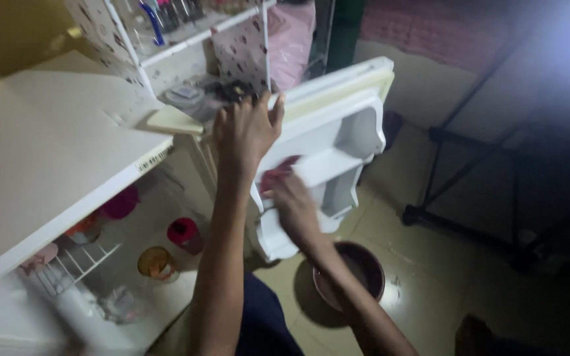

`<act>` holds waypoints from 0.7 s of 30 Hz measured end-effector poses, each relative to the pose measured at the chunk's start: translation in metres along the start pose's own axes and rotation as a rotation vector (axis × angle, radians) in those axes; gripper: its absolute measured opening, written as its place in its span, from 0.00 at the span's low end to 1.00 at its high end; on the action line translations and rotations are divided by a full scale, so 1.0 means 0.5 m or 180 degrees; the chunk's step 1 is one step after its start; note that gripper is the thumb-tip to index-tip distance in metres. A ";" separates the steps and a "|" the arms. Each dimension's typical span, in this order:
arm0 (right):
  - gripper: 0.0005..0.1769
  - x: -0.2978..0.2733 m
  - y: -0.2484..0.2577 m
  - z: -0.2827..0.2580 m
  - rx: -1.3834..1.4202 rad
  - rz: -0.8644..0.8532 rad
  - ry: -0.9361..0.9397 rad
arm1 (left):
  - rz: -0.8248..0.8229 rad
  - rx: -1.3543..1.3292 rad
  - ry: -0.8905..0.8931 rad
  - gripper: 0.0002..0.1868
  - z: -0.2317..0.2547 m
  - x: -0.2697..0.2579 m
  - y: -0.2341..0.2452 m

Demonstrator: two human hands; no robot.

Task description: Cleaning the exterior and interior of a mini refrigerator using a damp cloth.

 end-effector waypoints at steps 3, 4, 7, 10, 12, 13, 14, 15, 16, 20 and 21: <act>0.17 -0.013 0.012 -0.061 0.0265 0.0315 0.0675 | 0.0073 0.0021 -0.0049 0.25 -0.002 -0.002 0.001; 0.17 -0.013 0.027 -0.080 0.0411 0.0453 0.0976 | 0.0141 0.0034 -0.0100 0.25 -0.002 0.001 0.009; 0.12 -0.035 0.006 -0.028 0.1116 0.0206 0.0786 | -0.0253 -0.0002 0.0007 0.26 0.008 0.001 0.022; 0.10 -0.032 0.006 -0.010 0.1741 -0.0307 0.0099 | -0.0393 -0.0252 0.0281 0.26 0.006 -0.002 0.015; 0.10 -0.047 0.001 -0.019 0.1972 -0.0369 -0.0095 | -0.0276 -0.0206 0.0263 0.26 -0.001 -0.008 -0.003; 0.11 -0.041 0.001 -0.021 0.2177 -0.0402 -0.0212 | -0.0073 -0.0162 0.0238 0.27 -0.003 0.001 -0.003; 0.11 -0.032 0.001 -0.036 0.2161 -0.0397 -0.0185 | -0.0043 -0.0169 0.0240 0.27 -0.005 0.004 0.000; 0.15 -0.024 0.009 -0.053 0.2218 -0.0132 0.0030 | -0.0173 -0.0296 0.0224 0.28 -0.004 0.006 -0.002; 0.19 -0.017 0.016 -0.071 0.2270 0.0130 0.0250 | -0.0303 -0.0423 0.0206 0.28 -0.003 0.008 -0.004; 0.22 0.008 0.010 -0.045 0.2064 0.0229 0.0539 | -0.0446 -0.0436 0.0221 0.28 -0.003 -0.001 -0.004; 0.19 0.022 0.006 -0.018 0.2547 0.0246 0.0407 | -0.0268 -0.0452 0.0208 0.28 -0.003 0.002 -0.002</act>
Point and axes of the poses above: each hand's wrist, its own x-axis towards the middle knuckle, its own y-axis out of the back of the hand, z = x × y, the point moved 4 cm from there along x, towards the middle knuckle, and after that the axes turned 2 degrees about y, right-handed, at the moved point
